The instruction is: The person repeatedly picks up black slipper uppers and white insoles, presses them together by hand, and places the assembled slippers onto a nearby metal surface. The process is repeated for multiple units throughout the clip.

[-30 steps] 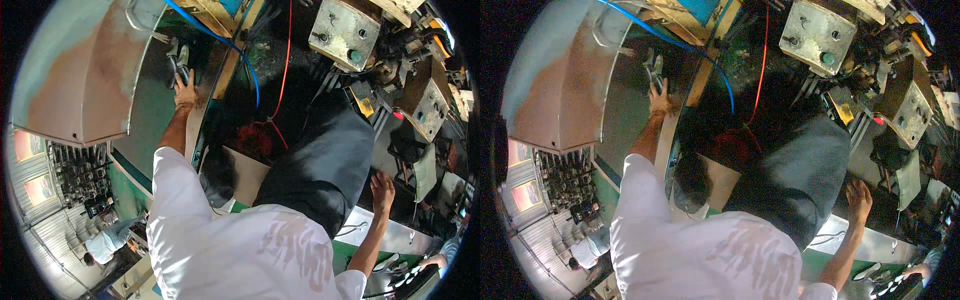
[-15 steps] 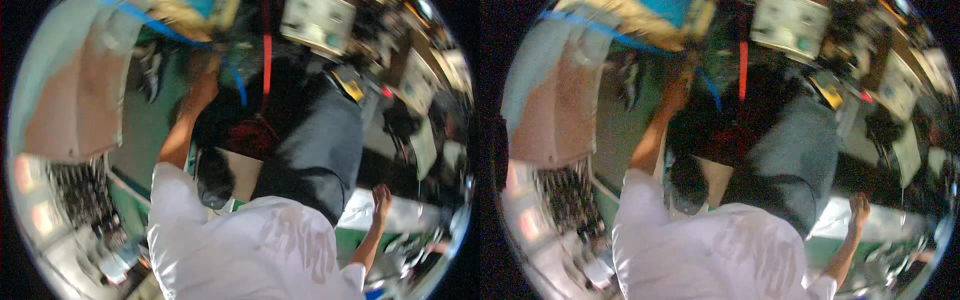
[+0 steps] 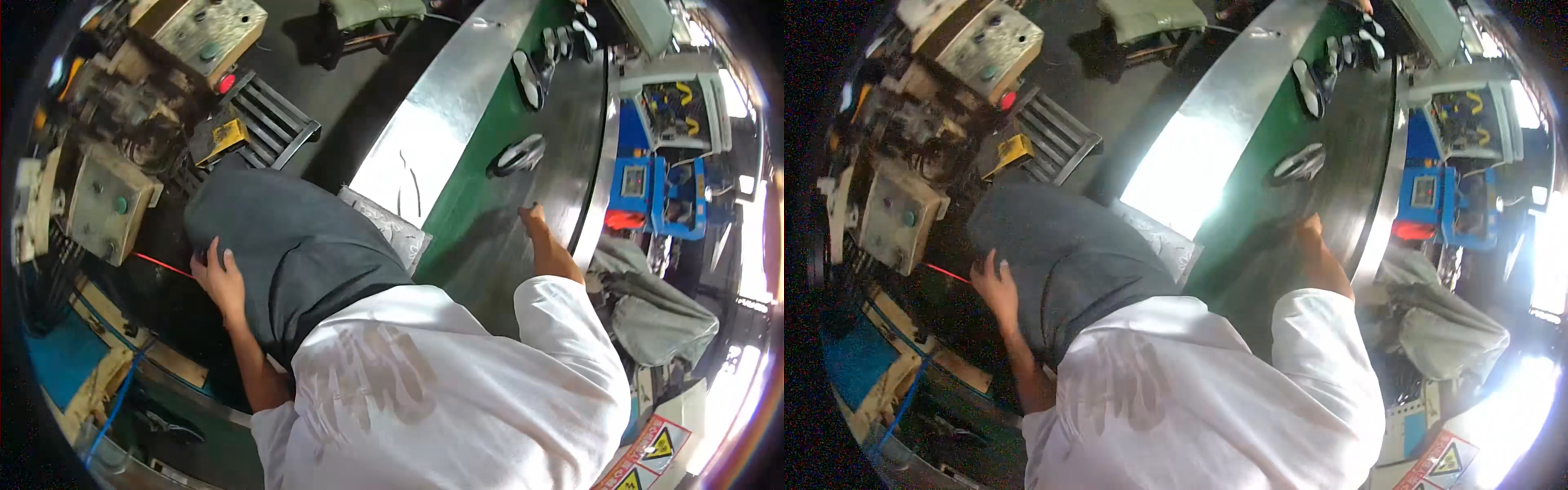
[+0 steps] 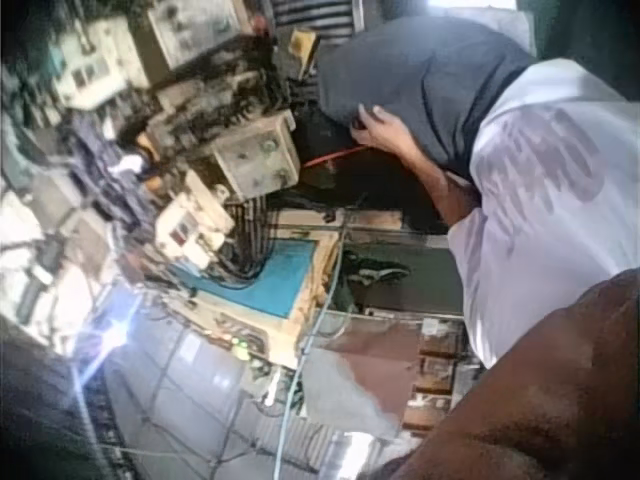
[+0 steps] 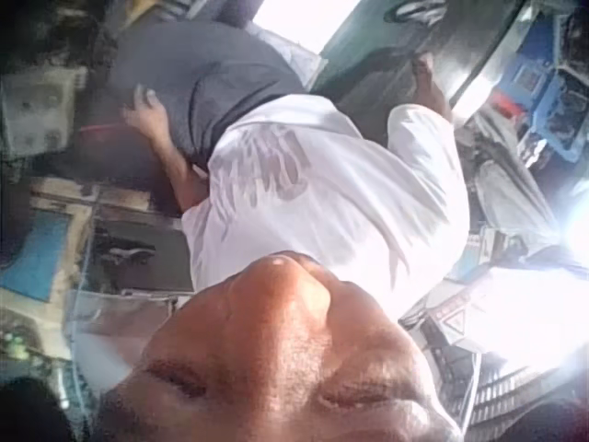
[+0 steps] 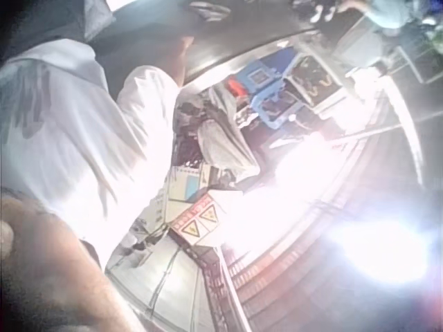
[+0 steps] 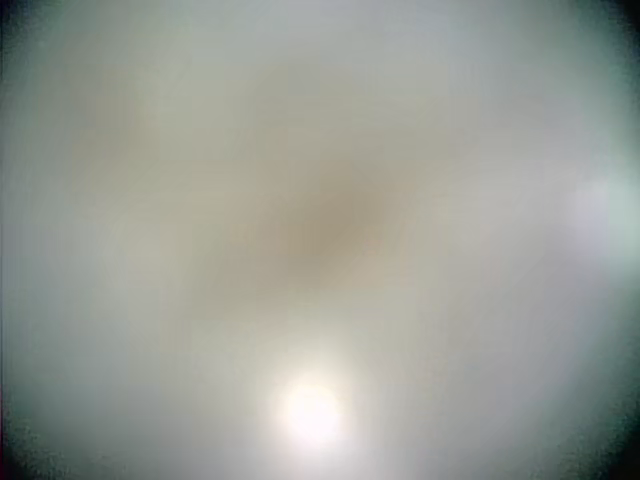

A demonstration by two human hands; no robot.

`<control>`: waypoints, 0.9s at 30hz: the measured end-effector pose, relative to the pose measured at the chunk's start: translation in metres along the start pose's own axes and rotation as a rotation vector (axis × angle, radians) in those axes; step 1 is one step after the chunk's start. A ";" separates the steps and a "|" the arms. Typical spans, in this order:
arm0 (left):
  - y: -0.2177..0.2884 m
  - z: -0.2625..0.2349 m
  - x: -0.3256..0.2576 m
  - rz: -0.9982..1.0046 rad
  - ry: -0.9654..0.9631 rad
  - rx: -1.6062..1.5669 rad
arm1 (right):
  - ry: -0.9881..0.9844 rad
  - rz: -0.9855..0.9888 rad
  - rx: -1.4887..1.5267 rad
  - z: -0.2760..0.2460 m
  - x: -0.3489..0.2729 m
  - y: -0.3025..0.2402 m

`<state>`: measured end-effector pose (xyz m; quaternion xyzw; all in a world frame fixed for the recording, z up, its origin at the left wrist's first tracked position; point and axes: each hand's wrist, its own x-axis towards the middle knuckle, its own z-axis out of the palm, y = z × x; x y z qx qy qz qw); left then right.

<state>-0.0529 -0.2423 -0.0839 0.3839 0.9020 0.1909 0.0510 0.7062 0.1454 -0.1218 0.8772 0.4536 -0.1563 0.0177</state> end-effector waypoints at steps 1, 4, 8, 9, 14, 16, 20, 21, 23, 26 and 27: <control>-0.007 -0.006 -0.001 0.012 -0.050 -0.043 | -0.042 -0.006 0.043 0.006 -0.003 0.006; -0.016 -0.016 -0.002 0.023 -0.087 -0.076 | -0.162 -0.083 0.380 0.005 0.027 0.004; -0.003 -0.043 0.011 -0.075 -0.196 0.033 | -0.105 0.251 0.875 0.052 0.034 -0.102; 0.003 -0.047 0.018 -0.086 -0.220 0.038 | -0.082 0.237 0.839 0.058 0.047 -0.114; 0.029 -0.037 0.041 -0.016 -0.211 -0.038 | 0.400 0.154 0.599 0.116 0.099 -0.113; 0.055 -0.034 0.035 0.077 -0.089 -0.080 | 0.151 0.002 0.746 0.113 0.084 -0.097; 0.129 -0.017 0.048 0.209 -0.088 -0.330 | -0.108 0.045 1.064 0.097 -0.006 -0.069; 0.150 -0.008 0.053 0.208 -0.141 -0.431 | -0.228 0.052 1.232 0.092 -0.022 -0.053; 0.181 0.008 0.055 0.173 -0.256 -0.712 | -0.381 0.066 1.243 0.073 -0.089 -0.087; 0.232 0.029 0.065 0.158 -0.533 -1.024 | -0.578 -0.026 1.379 0.060 -0.187 -0.137; 0.251 0.024 0.068 0.122 -0.633 -1.103 | -0.655 -0.088 1.381 0.052 -0.220 -0.156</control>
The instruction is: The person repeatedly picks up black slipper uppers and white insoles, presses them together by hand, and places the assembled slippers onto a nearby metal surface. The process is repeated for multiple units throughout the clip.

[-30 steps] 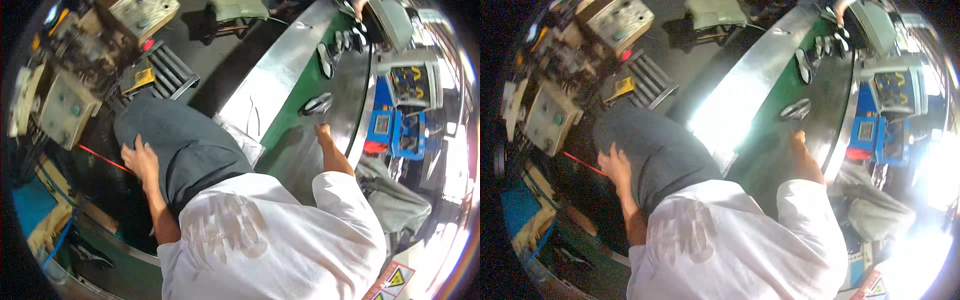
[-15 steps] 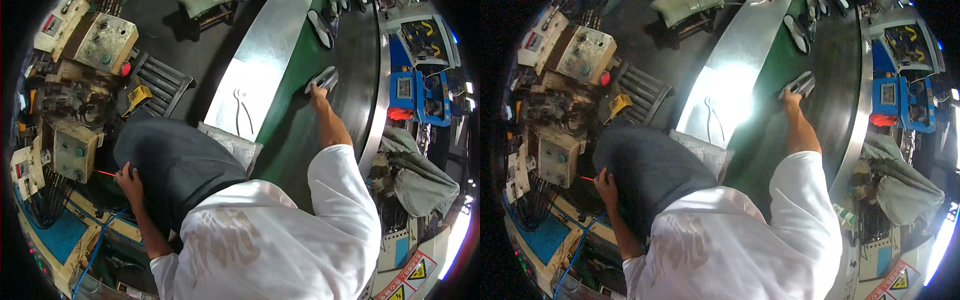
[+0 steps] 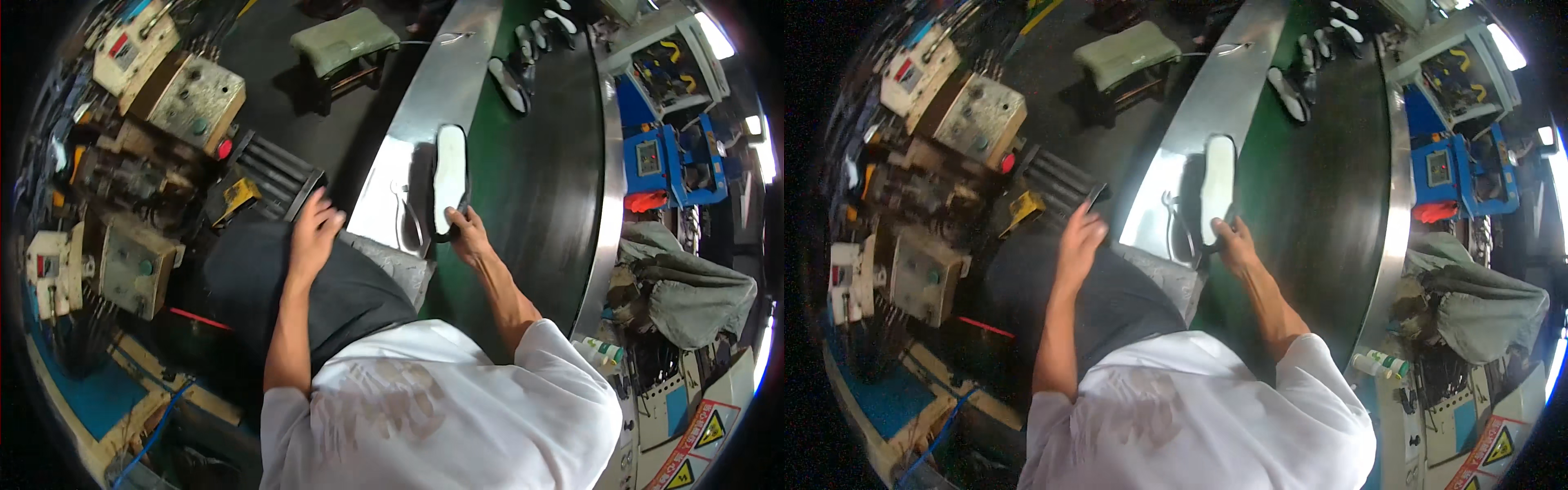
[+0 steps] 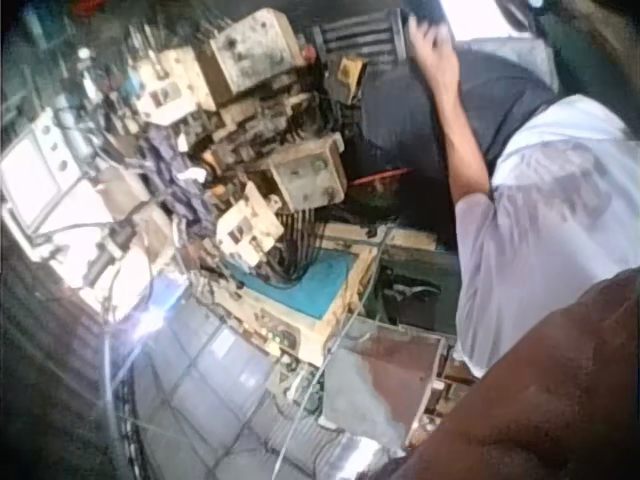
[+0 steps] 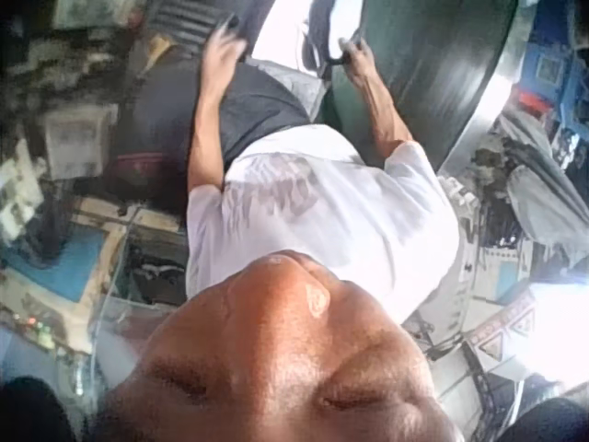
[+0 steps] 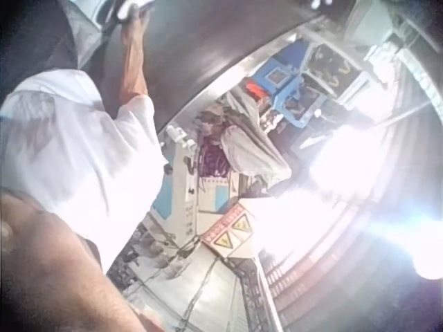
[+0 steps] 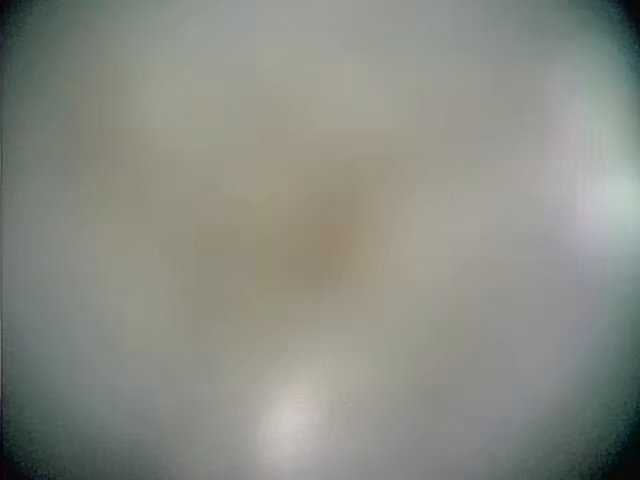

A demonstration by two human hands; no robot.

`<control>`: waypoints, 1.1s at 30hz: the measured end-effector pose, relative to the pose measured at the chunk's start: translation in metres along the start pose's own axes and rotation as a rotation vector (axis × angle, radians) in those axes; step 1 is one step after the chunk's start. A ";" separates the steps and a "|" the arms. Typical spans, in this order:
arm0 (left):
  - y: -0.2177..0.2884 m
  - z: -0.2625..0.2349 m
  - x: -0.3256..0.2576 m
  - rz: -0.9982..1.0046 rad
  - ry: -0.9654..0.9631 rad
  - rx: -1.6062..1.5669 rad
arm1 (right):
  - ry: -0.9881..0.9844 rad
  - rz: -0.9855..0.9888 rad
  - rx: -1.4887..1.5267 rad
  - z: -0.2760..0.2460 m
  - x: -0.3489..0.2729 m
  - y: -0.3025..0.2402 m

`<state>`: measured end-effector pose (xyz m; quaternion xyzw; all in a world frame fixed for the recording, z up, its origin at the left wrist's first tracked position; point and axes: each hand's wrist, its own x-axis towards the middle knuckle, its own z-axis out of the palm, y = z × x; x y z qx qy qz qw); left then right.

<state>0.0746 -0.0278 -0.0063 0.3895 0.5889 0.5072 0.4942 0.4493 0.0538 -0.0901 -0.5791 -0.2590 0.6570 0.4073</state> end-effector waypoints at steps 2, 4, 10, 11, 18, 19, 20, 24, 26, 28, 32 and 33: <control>0.020 0.009 0.003 -0.153 -0.046 -0.211 | -0.233 0.026 0.023 0.083 -0.058 -0.023; 0.047 0.010 0.002 -0.157 -0.043 -0.387 | -0.428 0.145 -0.001 0.125 -0.086 -0.016; 0.050 -0.047 -0.050 0.211 0.427 -0.411 | -0.714 -0.401 -0.637 0.273 -0.136 -0.020; 0.043 -0.057 -0.066 0.179 0.515 -0.370 | -0.711 -0.417 -0.737 0.302 -0.156 -0.032; 0.020 -0.096 -0.164 0.163 0.684 -0.337 | -0.983 -0.284 -0.761 0.326 -0.172 0.013; 0.031 -0.103 -0.170 0.202 0.743 -0.275 | -0.993 -0.282 -0.802 0.325 -0.174 0.014; 0.039 -0.112 -0.173 0.239 0.797 -0.212 | -1.009 -0.273 -0.850 0.322 -0.173 0.017; 0.031 -0.170 -0.177 0.245 0.837 0.093 | -1.080 -0.312 -0.950 0.321 -0.175 0.023; 0.035 -0.178 -0.177 0.308 0.883 0.118 | -1.146 -0.374 -0.953 0.329 -0.178 0.016; 0.037 -0.183 -0.178 0.282 0.917 0.185 | -1.211 -0.469 -0.981 0.349 -0.183 -0.001; 0.042 -0.168 -0.160 0.217 1.048 0.366 | -1.243 -0.484 -0.911 0.391 -0.191 -0.008; 0.044 -0.165 -0.159 0.179 1.046 0.305 | -1.254 -0.415 -0.894 0.397 -0.190 -0.008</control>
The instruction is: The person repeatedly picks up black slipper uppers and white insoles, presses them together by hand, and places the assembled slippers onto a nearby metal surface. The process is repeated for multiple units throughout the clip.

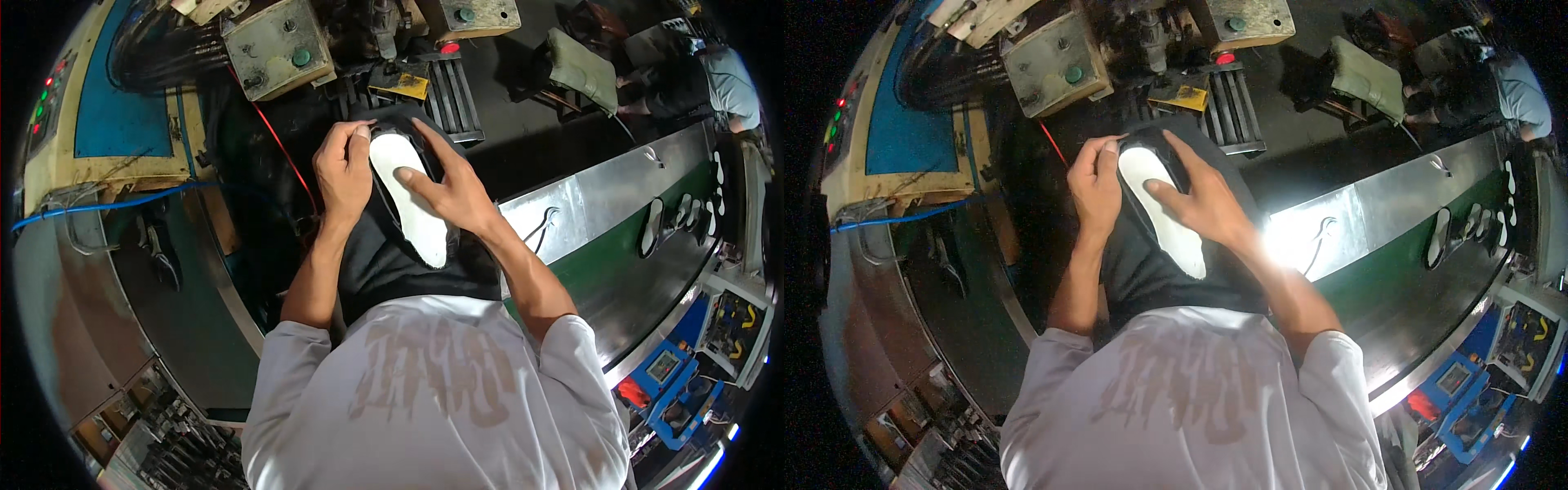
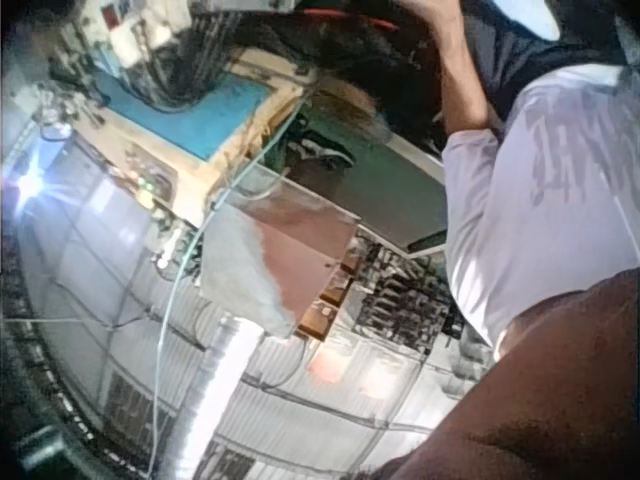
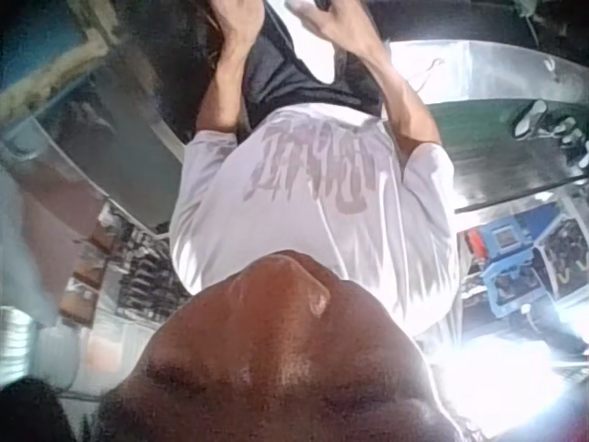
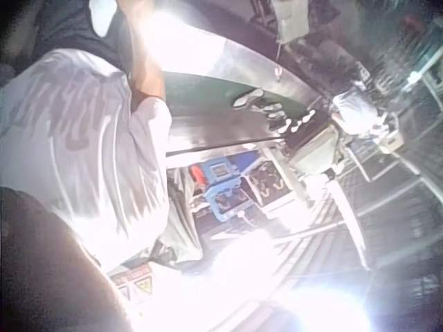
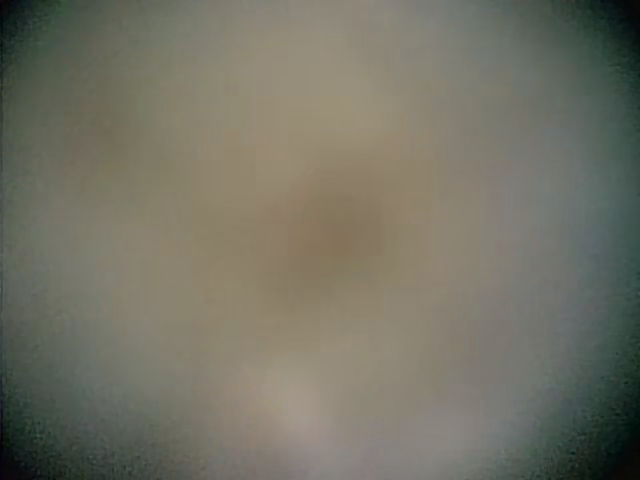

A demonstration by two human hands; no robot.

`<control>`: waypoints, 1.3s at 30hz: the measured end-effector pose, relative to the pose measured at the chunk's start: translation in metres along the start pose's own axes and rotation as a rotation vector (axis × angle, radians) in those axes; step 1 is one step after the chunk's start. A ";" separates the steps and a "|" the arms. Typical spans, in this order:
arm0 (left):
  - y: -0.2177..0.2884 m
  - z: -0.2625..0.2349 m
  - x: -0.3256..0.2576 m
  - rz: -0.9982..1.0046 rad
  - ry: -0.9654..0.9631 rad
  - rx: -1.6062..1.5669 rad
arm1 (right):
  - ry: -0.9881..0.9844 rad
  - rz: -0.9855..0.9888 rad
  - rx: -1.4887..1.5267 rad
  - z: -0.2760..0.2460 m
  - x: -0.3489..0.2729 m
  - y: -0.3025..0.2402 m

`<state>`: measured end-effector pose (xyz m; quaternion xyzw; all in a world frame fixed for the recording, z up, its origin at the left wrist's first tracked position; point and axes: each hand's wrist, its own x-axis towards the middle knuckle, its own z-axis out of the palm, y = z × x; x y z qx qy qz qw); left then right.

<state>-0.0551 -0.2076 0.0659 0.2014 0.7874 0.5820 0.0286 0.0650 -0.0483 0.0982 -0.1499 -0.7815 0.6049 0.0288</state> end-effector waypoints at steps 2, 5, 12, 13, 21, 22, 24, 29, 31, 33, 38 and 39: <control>0.006 -0.010 0.012 -0.001 -0.148 -0.121 | 0.003 -0.006 -0.027 -0.003 0.005 0.006; 0.001 -0.020 0.020 -0.038 -0.401 -0.263 | -0.003 -0.023 -0.083 -0.004 0.007 0.011; -0.004 -0.024 0.036 0.025 -0.598 -0.194 | 0.072 -0.159 -0.143 0.011 0.007 0.013; -0.005 -0.022 0.035 0.047 -0.589 -0.192 | 0.111 -0.188 -0.154 0.015 0.007 0.015; -0.018 -0.020 0.039 0.067 -0.651 -0.351 | -0.115 -0.131 0.164 -0.020 0.009 0.025; -0.018 -0.019 0.039 0.057 -0.671 -0.385 | -0.172 -0.060 0.271 -0.031 0.015 0.022; -0.017 -0.017 0.040 0.066 -0.711 -0.432 | -0.266 0.045 0.354 -0.046 0.025 0.000; -0.016 -0.004 0.041 0.073 -0.755 -0.494 | -0.303 -0.186 0.014 -0.051 0.044 0.015; -0.020 0.001 0.041 0.074 -0.751 -0.475 | -0.235 -0.255 -0.120 -0.051 0.043 0.014; -0.023 0.008 0.044 0.068 -0.744 -0.443 | -0.200 -0.180 -0.131 -0.046 0.041 0.012; -0.023 0.037 0.041 -0.109 -0.647 -0.376 | -0.177 -0.065 -0.072 -0.046 0.043 0.038; -0.021 0.045 0.037 -0.124 -0.603 -0.352 | -0.184 -0.022 -0.094 -0.045 0.044 0.045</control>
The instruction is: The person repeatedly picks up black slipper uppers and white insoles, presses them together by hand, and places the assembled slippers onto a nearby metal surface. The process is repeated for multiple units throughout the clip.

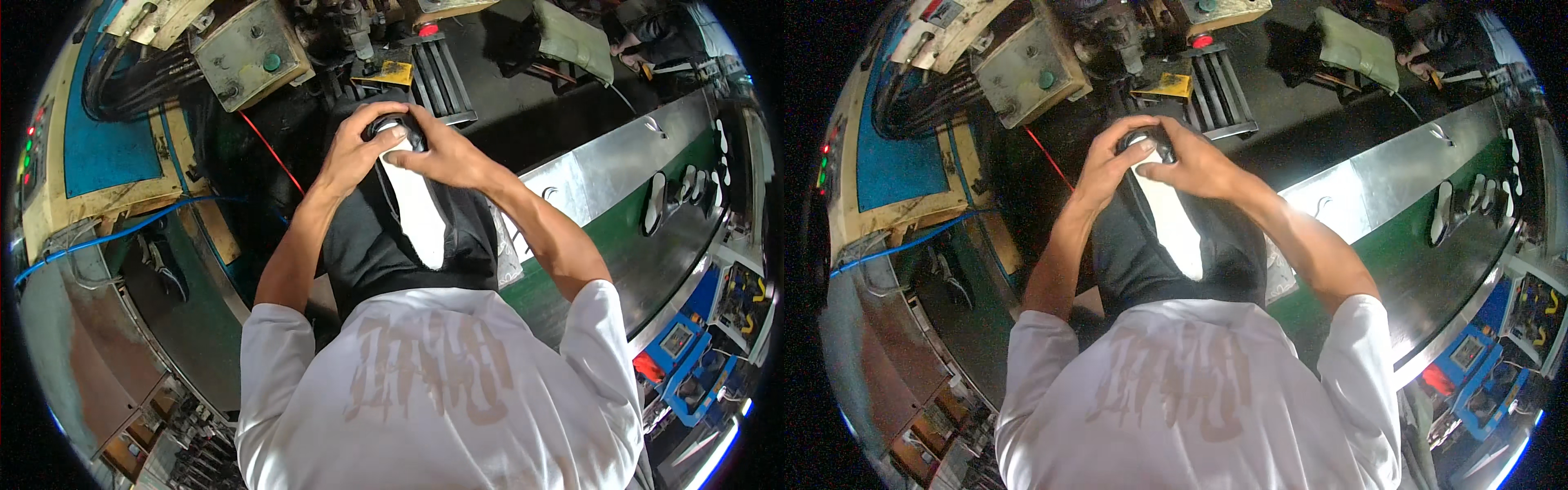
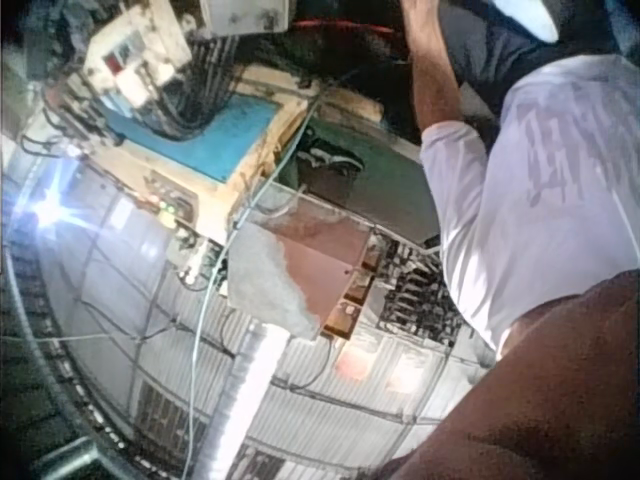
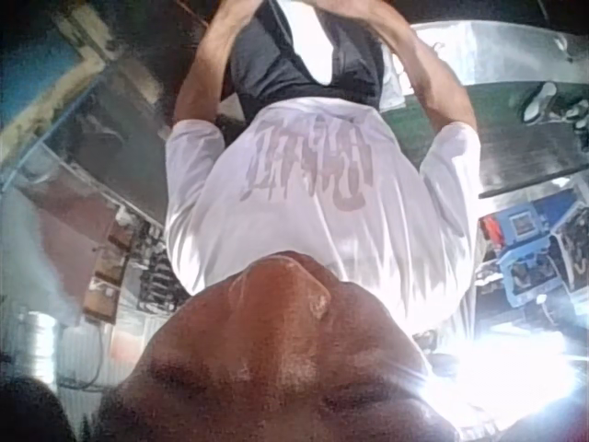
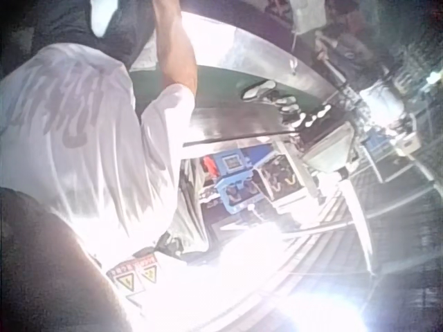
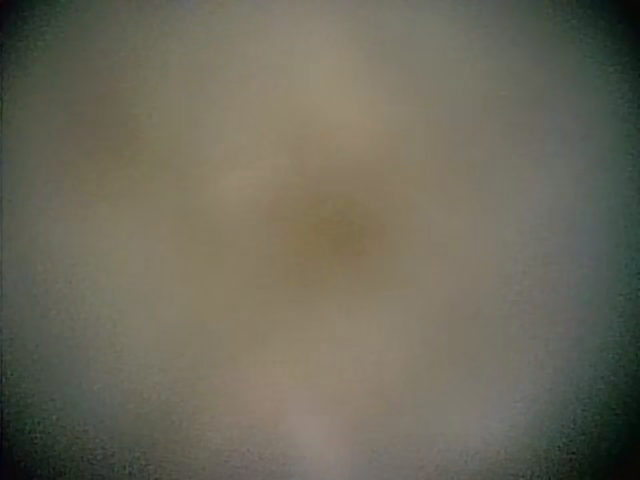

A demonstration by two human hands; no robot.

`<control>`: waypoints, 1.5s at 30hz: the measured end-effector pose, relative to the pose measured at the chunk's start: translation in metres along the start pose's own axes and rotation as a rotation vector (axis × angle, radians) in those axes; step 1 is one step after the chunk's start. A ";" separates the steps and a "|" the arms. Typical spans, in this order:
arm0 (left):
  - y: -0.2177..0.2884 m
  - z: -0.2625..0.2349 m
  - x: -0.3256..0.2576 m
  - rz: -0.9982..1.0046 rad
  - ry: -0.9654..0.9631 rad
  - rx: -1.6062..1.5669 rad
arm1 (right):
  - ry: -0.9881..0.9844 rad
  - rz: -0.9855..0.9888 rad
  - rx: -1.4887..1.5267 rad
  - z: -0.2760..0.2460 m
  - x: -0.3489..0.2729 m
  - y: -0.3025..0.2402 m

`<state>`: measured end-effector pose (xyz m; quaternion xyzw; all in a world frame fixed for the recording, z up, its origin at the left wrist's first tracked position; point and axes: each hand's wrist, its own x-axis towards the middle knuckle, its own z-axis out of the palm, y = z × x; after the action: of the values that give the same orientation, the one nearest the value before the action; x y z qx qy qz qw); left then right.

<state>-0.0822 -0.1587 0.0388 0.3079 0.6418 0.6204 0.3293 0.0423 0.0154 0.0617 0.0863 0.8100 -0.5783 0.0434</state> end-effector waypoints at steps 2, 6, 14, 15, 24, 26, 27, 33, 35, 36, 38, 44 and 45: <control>-0.004 0.011 0.001 -0.132 -0.012 -0.051 | 0.007 0.070 0.062 0.001 0.001 0.018; -0.026 0.017 -0.014 -0.268 0.012 -0.678 | 0.010 0.137 0.320 -0.006 -0.009 0.042; -0.042 0.049 -0.024 -0.257 0.103 -0.784 | 0.018 0.167 0.333 -0.006 -0.018 0.036; -0.047 0.048 -0.020 -0.243 0.104 -0.774 | 0.024 0.166 0.297 -0.005 -0.017 0.036; -0.056 0.056 -0.017 -0.275 0.170 -0.689 | -0.003 0.396 0.885 -0.005 -0.024 0.046; -0.039 0.068 -0.026 -0.355 0.242 -0.607 | 0.065 0.397 0.831 -0.001 -0.028 0.048; -0.033 0.070 -0.036 -0.326 0.169 -0.472 | 0.108 0.376 0.757 0.003 -0.037 0.045; -0.039 0.068 -0.105 -0.445 0.031 -0.029 | 0.184 0.519 0.282 0.031 -0.119 0.037; -0.043 0.071 -0.114 -0.438 0.039 0.212 | 0.180 0.610 0.283 0.033 -0.132 0.030; -0.036 0.070 -0.113 -0.466 0.013 0.139 | 0.223 0.464 0.134 0.035 -0.138 0.027; -0.016 0.065 -0.106 -0.512 -0.035 -0.010 | 0.300 0.164 -0.174 0.037 -0.148 0.020; -0.009 0.071 -0.083 -0.597 0.014 -0.413 | 0.109 0.061 -0.838 0.057 -0.138 -0.026; 0.002 0.074 -0.078 -0.630 0.055 -0.428 | 0.114 0.098 -0.795 0.053 -0.132 -0.024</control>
<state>0.0237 -0.1771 0.0425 0.0032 0.5697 0.6168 0.5431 0.1653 -0.0538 0.0894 0.1333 0.9666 -0.2113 0.0562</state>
